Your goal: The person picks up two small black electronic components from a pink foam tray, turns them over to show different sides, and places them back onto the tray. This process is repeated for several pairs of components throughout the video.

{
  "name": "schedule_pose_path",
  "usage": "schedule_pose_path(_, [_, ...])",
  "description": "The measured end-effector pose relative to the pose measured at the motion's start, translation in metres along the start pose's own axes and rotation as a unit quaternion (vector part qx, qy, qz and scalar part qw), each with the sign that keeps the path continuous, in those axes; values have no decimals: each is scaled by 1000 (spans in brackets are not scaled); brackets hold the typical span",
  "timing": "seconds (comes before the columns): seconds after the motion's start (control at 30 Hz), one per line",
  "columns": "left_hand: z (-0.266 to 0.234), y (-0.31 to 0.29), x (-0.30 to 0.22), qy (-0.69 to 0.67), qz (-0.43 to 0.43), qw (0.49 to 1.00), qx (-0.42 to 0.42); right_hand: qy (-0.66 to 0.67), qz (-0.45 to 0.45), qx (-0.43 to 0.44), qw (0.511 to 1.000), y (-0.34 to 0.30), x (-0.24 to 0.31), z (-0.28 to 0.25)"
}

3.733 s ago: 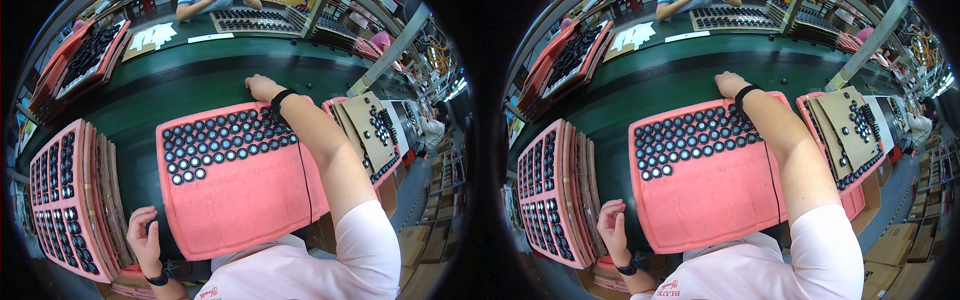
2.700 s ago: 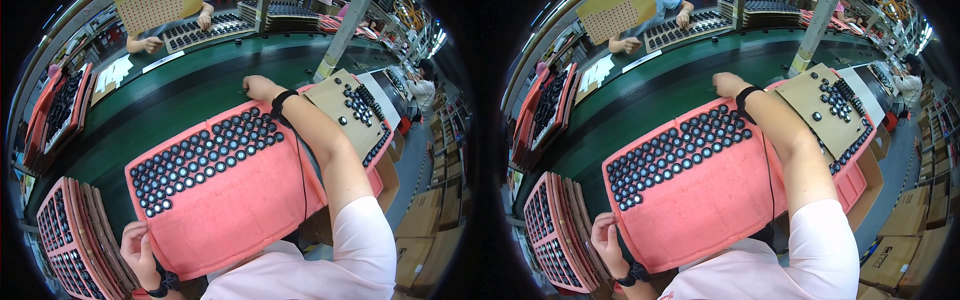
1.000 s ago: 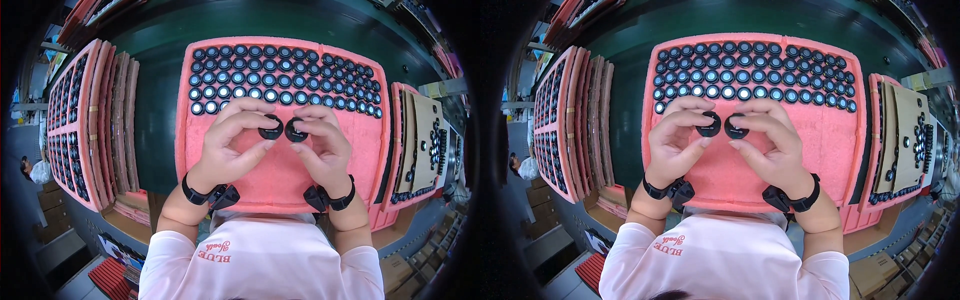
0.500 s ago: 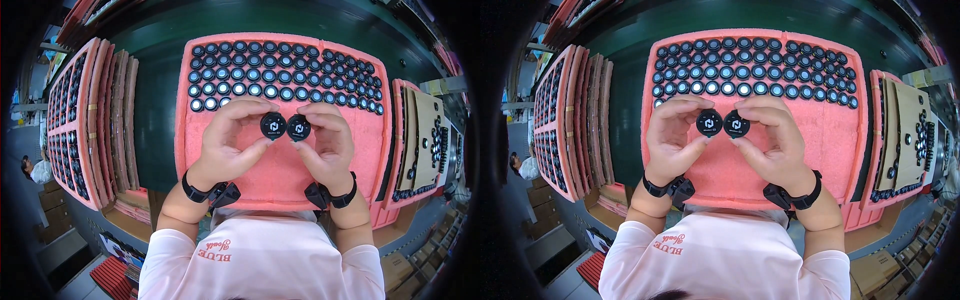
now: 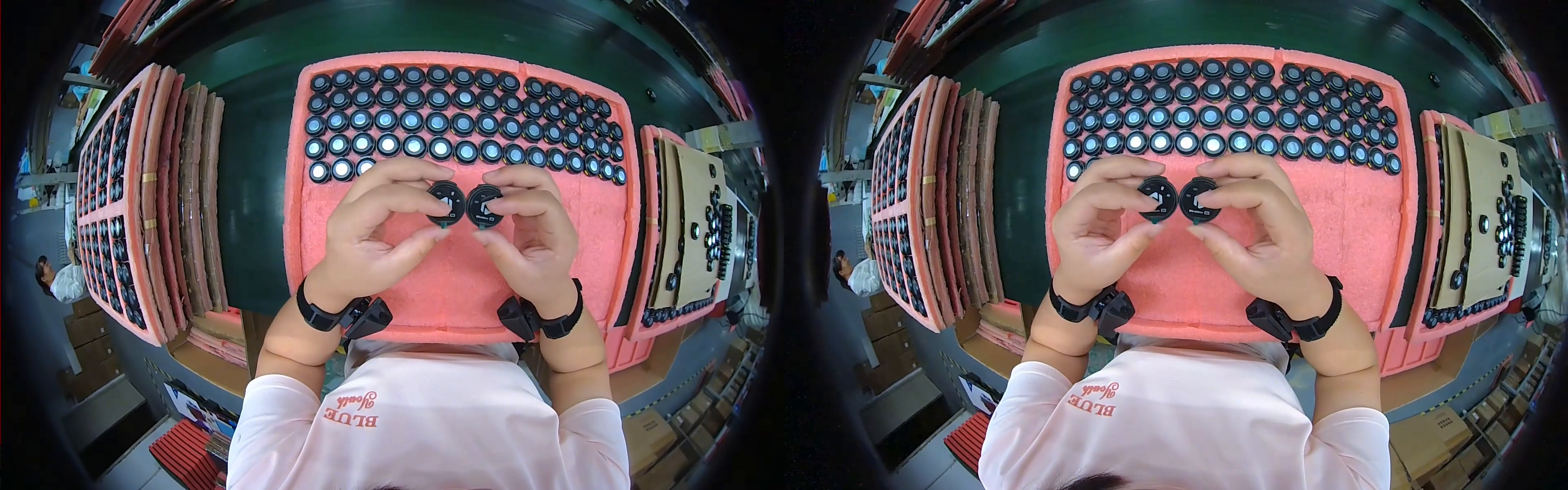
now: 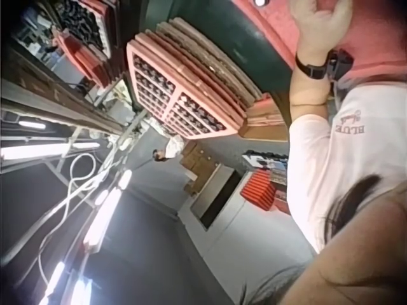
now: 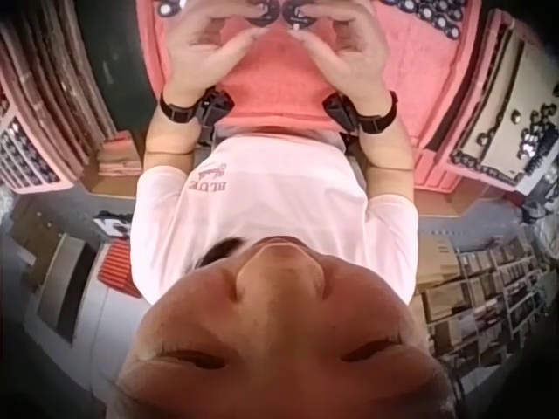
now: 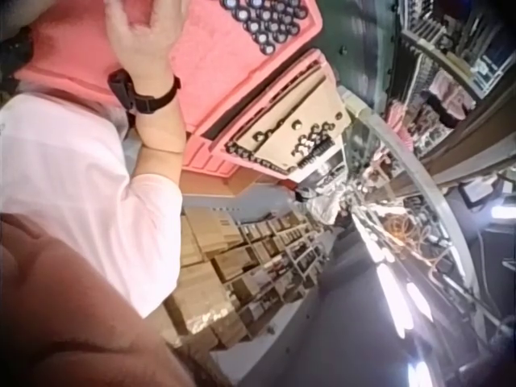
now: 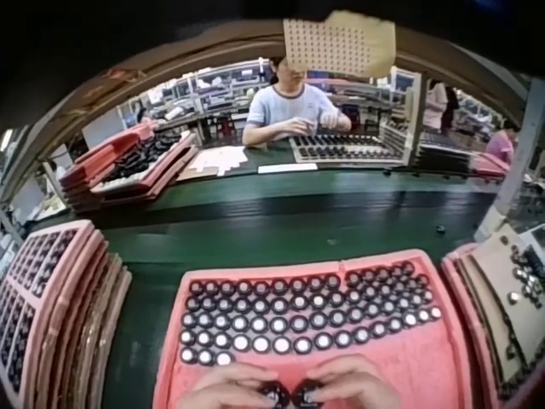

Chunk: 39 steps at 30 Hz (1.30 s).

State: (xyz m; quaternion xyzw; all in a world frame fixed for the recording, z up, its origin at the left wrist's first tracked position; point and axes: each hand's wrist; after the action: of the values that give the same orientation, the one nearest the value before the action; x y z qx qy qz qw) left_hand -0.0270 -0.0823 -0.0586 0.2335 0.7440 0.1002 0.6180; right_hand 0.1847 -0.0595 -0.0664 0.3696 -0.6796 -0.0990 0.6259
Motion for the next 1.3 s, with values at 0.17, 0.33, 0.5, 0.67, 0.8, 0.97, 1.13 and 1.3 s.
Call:
schedule_pose_path(0.17, [8,-1,-5,-96,-64,992,-48,64,23,-19,997,1,2,3])
schedule_pose_path(0.33, [16,2,-10,-186,-153,965,-105,181,101,-84,975,3,3,12])
schedule_pose_path(0.5, [8,3,-2,-39,-100,993,-41,216,116,-46,968,-2,-6,9])
schedule_pose_path(0.67, [5,1,3,-29,-94,995,-3,262,144,-39,953,-3,-5,9])
schedule_pose_path(0.8, [10,0,4,-106,-120,987,-4,153,115,-27,981,-5,-7,5])
schedule_pose_path(0.97, [14,1,2,-160,-124,979,-25,136,101,-47,984,0,0,11])
schedule_pose_path(1.13, [11,0,4,-121,-85,989,-7,76,78,4,994,1,2,5])
schedule_pose_path(1.3, [9,0,4,-49,-55,997,-3,54,69,15,996,-2,-1,5])
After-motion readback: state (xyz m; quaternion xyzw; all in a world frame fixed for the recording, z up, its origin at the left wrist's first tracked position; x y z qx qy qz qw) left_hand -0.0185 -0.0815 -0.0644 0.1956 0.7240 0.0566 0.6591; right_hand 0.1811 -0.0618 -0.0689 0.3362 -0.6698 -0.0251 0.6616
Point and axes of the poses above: each hand's wrist, its own y-axis towards the middle knuckle, its own z-axis out of the palm, x = y × z, and after that the axes turned 5 degrees about -z, right-handed
